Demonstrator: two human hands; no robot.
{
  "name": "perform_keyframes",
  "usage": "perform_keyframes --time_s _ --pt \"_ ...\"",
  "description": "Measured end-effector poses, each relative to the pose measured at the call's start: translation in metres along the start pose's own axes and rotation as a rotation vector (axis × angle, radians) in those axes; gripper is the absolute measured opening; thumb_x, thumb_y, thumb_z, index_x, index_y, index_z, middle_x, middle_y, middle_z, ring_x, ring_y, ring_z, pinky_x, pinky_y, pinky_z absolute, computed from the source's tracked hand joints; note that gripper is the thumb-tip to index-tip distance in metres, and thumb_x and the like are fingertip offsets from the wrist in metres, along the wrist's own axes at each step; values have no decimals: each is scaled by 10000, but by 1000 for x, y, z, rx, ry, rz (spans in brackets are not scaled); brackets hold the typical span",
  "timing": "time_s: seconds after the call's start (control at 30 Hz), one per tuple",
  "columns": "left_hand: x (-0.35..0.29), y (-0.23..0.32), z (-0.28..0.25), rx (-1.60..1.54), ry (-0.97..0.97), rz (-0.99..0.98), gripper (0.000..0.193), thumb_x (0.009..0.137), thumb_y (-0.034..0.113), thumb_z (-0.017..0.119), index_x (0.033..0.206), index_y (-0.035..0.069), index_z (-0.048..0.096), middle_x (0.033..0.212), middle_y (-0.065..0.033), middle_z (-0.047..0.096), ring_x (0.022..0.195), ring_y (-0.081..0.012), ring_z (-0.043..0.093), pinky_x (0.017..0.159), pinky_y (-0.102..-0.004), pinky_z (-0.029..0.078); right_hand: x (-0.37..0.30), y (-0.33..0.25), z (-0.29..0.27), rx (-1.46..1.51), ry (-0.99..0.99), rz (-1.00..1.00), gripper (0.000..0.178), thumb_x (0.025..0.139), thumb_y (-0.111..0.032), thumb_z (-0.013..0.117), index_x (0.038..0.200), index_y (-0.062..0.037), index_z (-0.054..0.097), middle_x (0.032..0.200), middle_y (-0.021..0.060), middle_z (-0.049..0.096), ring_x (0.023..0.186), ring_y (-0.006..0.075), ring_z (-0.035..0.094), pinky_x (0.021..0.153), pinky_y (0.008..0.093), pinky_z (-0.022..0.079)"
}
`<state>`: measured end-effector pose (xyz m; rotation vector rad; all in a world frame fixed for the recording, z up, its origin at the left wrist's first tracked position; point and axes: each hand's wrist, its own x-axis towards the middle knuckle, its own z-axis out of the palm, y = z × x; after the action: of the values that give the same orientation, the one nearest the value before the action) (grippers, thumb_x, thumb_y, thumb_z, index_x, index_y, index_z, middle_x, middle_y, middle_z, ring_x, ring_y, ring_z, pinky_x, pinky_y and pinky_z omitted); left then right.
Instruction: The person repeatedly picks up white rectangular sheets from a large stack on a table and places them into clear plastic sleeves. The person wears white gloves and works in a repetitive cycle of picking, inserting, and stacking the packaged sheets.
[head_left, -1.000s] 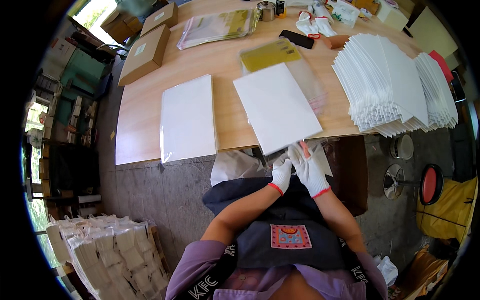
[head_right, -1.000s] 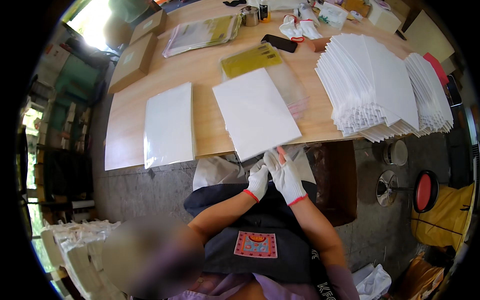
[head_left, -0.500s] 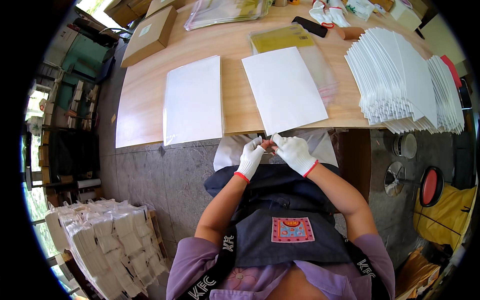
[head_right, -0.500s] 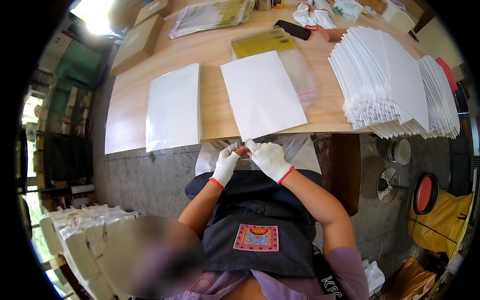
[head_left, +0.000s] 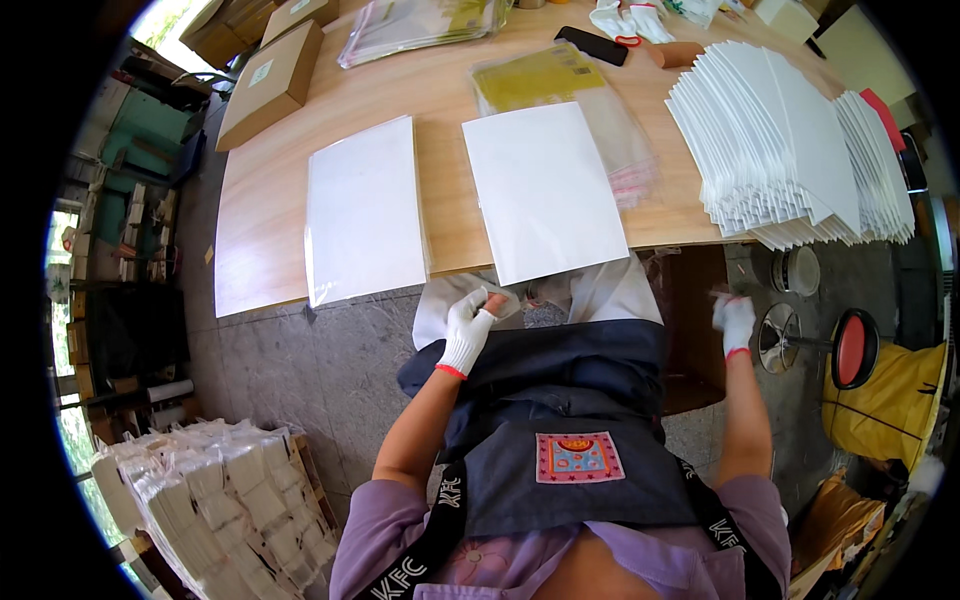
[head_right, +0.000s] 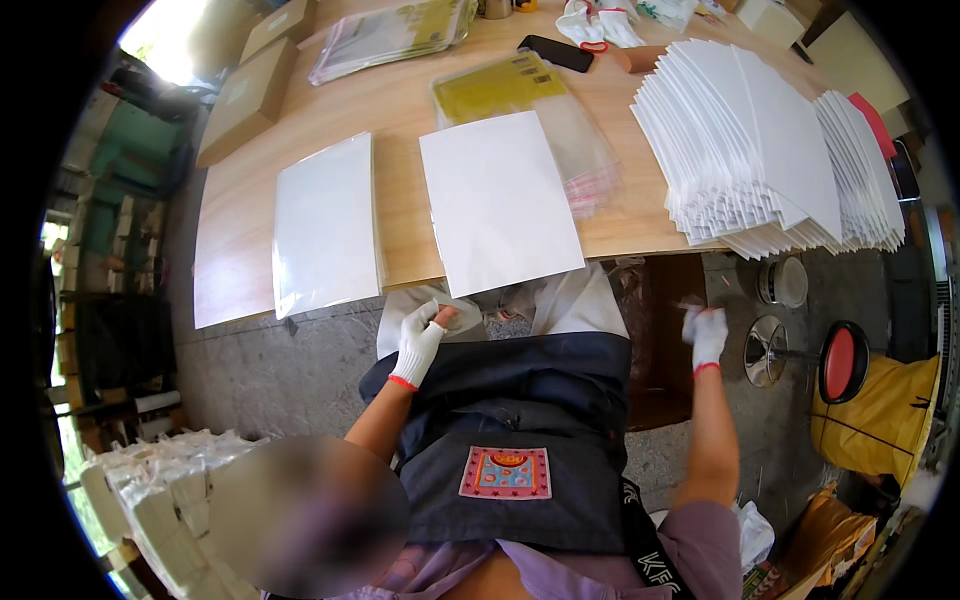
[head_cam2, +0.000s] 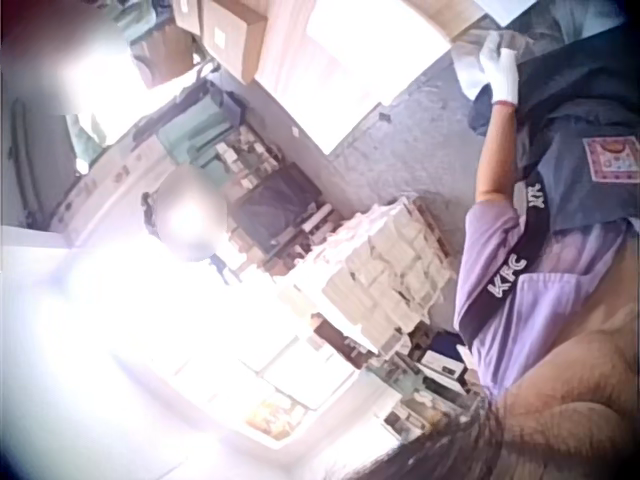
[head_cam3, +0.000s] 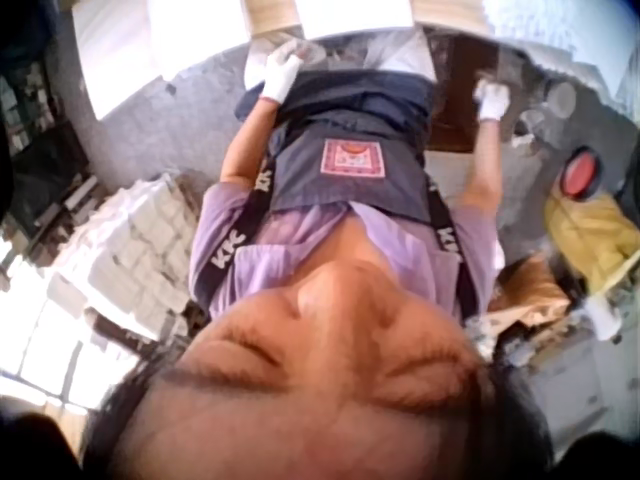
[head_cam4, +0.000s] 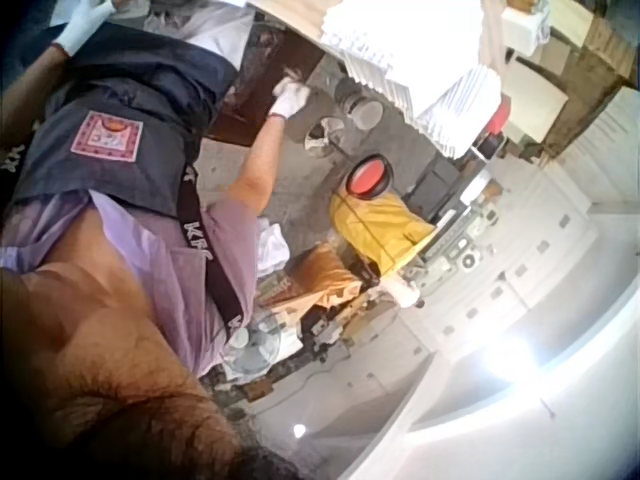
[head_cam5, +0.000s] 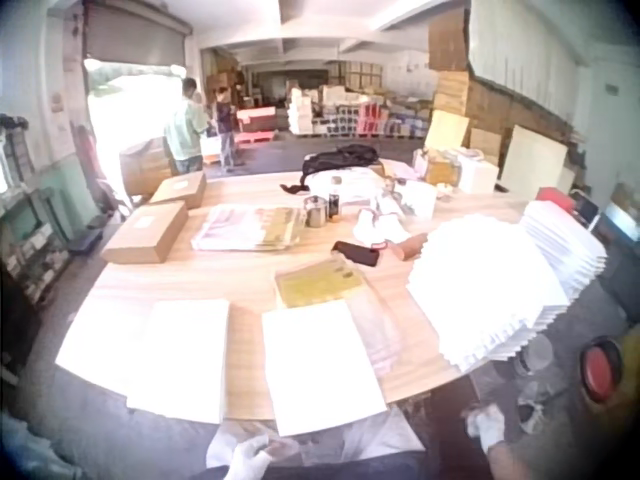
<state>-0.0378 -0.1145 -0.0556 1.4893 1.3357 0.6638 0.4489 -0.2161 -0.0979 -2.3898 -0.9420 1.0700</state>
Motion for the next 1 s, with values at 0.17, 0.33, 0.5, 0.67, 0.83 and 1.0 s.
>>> perform_keyframes --time_s 0.17,0.33,0.5,0.67,0.83,1.0 --pt "4 14 -1 621 392 573 265 699 54 678 948 139 648 1026 -55 609 701 -249 599 572 -345 489 -57 -35 18 -690 -72 -337 268 766 -321 621 906 -97 580 913 125 652 864 332 621 717 442 495" --pt "21 39 0 652 270 772 245 677 41 682 904 124 646 974 -52 612 700 -236 599 579 -328 483 -91 -191 48 -471 374 -1205 365 639 -220 736 965 -119 607 1039 54 587 972 252 560 811 367 448" --pt "23 20 8 206 356 352 111 772 60 670 861 61 604 777 -12 591 675 -150 579 583 -261 450 -62 -196 71 -235 187 -945 203 724 -231 690 749 -78 559 840 81 605 764 273 600 633 394 462" --pt "20 17 19 -675 362 -126 251 838 42 604 1063 37 492 827 -32 551 710 -148 593 610 -296 526 -63 -192 93 -202 353 -587 194 806 -263 595 789 -77 545 794 135 620 714 343 603 607 466 444" --pt "10 59 4 -841 209 -269 425 853 90 617 1255 29 490 911 -15 594 695 -70 555 569 -211 470 -56 -177 90 179 12 -430 272 896 -307 523 841 -41 541 666 97 603 556 208 581 516 364 438" --pt "-6 88 -39 -398 276 32 393 847 78 627 1218 -17 539 979 -24 587 856 -80 527 752 -206 437 -79 -213 109 637 -387 -352 181 893 -149 516 1027 -47 581 675 -6 569 514 59 519 447 211 423"
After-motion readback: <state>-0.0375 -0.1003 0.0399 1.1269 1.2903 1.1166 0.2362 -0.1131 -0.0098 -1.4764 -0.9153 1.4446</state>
